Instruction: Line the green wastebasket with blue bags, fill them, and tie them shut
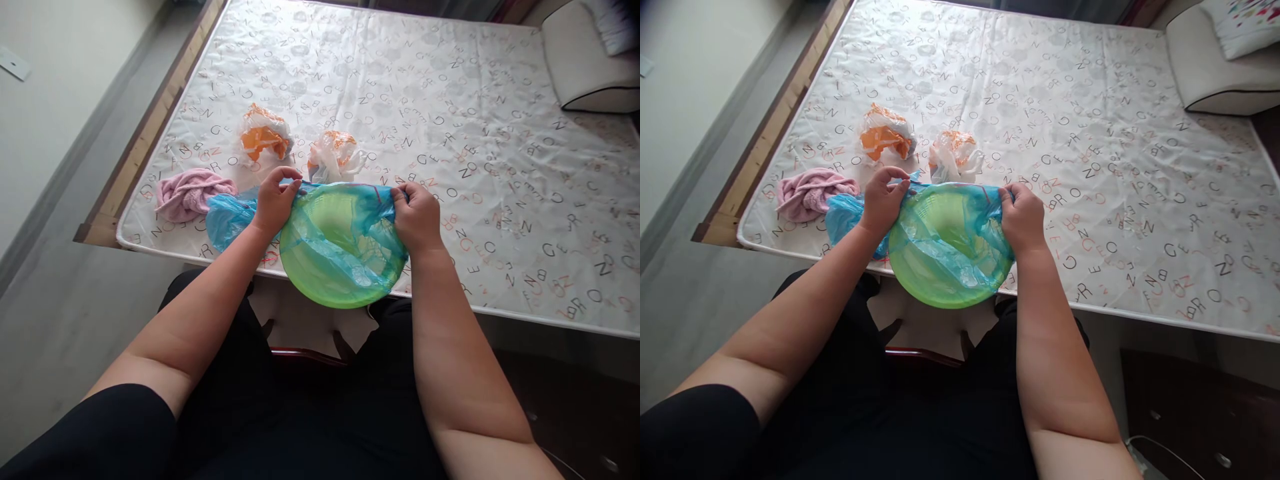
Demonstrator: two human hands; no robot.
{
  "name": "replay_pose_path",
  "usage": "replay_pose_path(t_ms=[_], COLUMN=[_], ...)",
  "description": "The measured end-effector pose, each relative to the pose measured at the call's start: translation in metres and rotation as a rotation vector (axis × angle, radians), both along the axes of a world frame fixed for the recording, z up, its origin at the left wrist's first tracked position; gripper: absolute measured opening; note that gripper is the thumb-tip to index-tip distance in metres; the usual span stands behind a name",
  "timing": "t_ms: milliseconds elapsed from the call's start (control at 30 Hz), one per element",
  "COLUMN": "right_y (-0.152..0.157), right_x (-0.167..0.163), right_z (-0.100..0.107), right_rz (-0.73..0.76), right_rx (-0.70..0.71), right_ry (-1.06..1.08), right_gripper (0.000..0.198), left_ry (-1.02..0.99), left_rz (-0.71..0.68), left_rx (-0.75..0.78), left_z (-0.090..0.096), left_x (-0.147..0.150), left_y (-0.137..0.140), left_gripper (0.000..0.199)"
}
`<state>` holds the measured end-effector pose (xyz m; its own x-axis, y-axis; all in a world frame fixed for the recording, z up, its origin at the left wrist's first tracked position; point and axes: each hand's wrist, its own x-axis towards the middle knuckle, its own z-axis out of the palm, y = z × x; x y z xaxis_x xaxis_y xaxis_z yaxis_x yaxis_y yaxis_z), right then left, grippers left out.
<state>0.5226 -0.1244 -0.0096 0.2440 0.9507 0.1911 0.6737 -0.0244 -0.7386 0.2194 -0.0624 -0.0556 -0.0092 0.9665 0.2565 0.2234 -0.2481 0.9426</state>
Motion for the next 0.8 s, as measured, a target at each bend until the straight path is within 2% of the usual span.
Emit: replay_pose_path(t_ms=[100,267,367,467,567,700,800], right_y=[0.003,0.009,0.009,0.006,0.002,-0.004,-0.009], right_x=[0.007,0.024,0.034,0.038,0.034,0.017,0.002], right_z=[-0.007,-0.019,-0.016,-0.007,0.000,0.006,0.010], right_rz=[-0.007,-0.059,-0.065,0.056,0.189,0.252,0.349], right_rx=[-0.051,-0.217,-0.186,-0.122,-0.067,0.001,-0.017], right_ry=[0.203,0.573,0.741,0.816,0.642,0.224,0.030], right_gripper=[0.039,0.046,0.044,0.039,0.039,0.042,0.033], left_ry=[0.016,0.094,0.097,0.059,-0.026,-0.092,-0.066], left_rz=[0.007,0.035,0.056,0.031,-0.036,-0.156,-0.194], left_rx=[-0.005,0.049,0.081,0.086,0.081,0.018,-0.014], left_z=[0.001,0.000,-0.002,-0.007,-0.012,-0.015,-0.016], left_x=[-0.002,-0.007,-0.008,-0.009,-0.008,-0.006,-0.007], left_y=[0.001,0.004,0.005,0.007,0.009,0.010,0.011], left_gripper=[0.008,0.010,0.011,0.012,0.013,0.023,0.029])
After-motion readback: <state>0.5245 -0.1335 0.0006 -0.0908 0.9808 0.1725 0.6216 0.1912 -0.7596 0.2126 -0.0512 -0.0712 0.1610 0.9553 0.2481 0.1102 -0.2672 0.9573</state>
